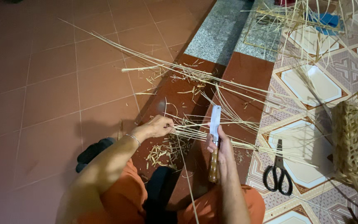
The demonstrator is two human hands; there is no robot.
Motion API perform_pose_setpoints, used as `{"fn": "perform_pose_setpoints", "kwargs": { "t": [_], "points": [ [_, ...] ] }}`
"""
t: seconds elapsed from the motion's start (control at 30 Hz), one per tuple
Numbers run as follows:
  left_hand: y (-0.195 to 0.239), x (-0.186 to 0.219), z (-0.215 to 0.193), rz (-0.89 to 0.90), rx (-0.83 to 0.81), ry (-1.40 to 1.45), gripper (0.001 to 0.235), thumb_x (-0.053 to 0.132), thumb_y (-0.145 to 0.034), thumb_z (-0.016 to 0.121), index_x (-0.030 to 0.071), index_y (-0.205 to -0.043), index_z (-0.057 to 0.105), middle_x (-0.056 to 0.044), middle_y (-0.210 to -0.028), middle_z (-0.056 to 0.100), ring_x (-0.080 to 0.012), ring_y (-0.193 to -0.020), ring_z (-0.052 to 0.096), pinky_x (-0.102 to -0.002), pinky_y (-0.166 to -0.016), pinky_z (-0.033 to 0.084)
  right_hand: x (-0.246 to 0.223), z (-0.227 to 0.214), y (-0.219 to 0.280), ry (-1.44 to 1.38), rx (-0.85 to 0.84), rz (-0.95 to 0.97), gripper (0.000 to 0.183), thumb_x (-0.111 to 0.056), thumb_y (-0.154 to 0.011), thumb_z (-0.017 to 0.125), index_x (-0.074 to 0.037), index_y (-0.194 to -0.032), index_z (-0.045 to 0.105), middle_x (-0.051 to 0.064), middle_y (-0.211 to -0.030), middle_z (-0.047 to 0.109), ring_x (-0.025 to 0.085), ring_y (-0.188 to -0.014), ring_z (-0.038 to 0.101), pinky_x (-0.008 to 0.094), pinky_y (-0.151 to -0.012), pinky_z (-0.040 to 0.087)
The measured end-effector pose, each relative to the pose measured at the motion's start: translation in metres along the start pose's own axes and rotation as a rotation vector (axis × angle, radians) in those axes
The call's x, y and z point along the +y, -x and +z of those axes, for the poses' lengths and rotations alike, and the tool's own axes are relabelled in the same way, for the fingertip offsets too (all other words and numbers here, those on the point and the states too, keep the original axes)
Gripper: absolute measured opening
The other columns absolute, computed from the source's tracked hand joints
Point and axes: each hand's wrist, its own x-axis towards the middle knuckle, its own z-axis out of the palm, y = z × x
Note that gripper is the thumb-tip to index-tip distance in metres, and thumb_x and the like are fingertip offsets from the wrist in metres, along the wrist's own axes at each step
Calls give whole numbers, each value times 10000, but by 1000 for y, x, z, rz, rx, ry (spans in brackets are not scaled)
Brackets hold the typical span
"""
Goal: The person sits on the floor and uses a knife to shave thin strips from bamboo rods. The person holds each rod with one hand and draws the knife along its length to remove thin layers, producing fine shavings that accumulate on the floor.
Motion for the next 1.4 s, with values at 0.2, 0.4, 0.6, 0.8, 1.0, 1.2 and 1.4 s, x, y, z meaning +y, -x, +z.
{"fn": "perform_pose_setpoints", "kwargs": {
  "t": [0.2,0.4,0.6,0.8,1.0,1.2,1.4],
  "points": [
    [-3,-5,4,-11,10,-15,184,247,-930,664,102,-997,755,-155,-917,767,-285,-847,750,-398,-764,570,0,-17,-4,-24,10,-13,483,-457,-1071,426,-53,-1315,531,35,-648,530,95,-419,390,269,-385,348],
    [-2,-7,3,-8,17,5,159,208,-891,695,78,-964,750,-163,-887,762,-279,-839,744,-400,-753,575,1,-19,-9,16,-25,-19,487,-453,-1062,422,-49,-1304,545,41,-646,545,95,-409,392,268,-382,351],
    [-3,1,-2,-144,-23,-25,243,324,-892,740,112,-1008,759,-154,-869,753,-267,-792,737,-419,-723,568,1,-25,-13,12,61,-26,474,-457,-1070,425,-53,-1290,540,48,-668,551,96,-418,391,270,-388,349],
    [-2,0,1,-113,-27,-44,252,312,-857,774,120,-1021,772,-136,-912,761,-250,-831,732,-423,-753,573,2,-27,-15,32,41,-38,496,-455,-1067,446,-37,-1308,560,39,-662,537,96,-426,393,273,-391,351],
    [-2,-6,2,-142,-40,-33,192,272,-941,668,148,-1020,793,-119,-868,770,-242,-757,732,-417,-732,569,-3,-29,-9,-84,-121,-57,469,-495,-1074,439,-73,-1241,558,44,-682,550,109,-441,409,288,-407,351],
    [3,3,1,-80,-16,27,199,263,-938,674,113,-960,803,-62,-708,746,-156,-643,710,-356,-660,570,2,-19,-3,-112,-211,5,472,-524,-1078,436,-68,-1122,553,88,-727,589,128,-426,410,294,-399,340],
    [6,45,5,32,-46,198,237,279,-934,690,77,-996,798,-39,-637,709,-114,-593,653,-321,-599,537,15,25,16,-200,-326,113,390,-456,-1079,447,-109,-1218,560,106,-716,576,117,-408,403,259,-379,344]
  ]
}}
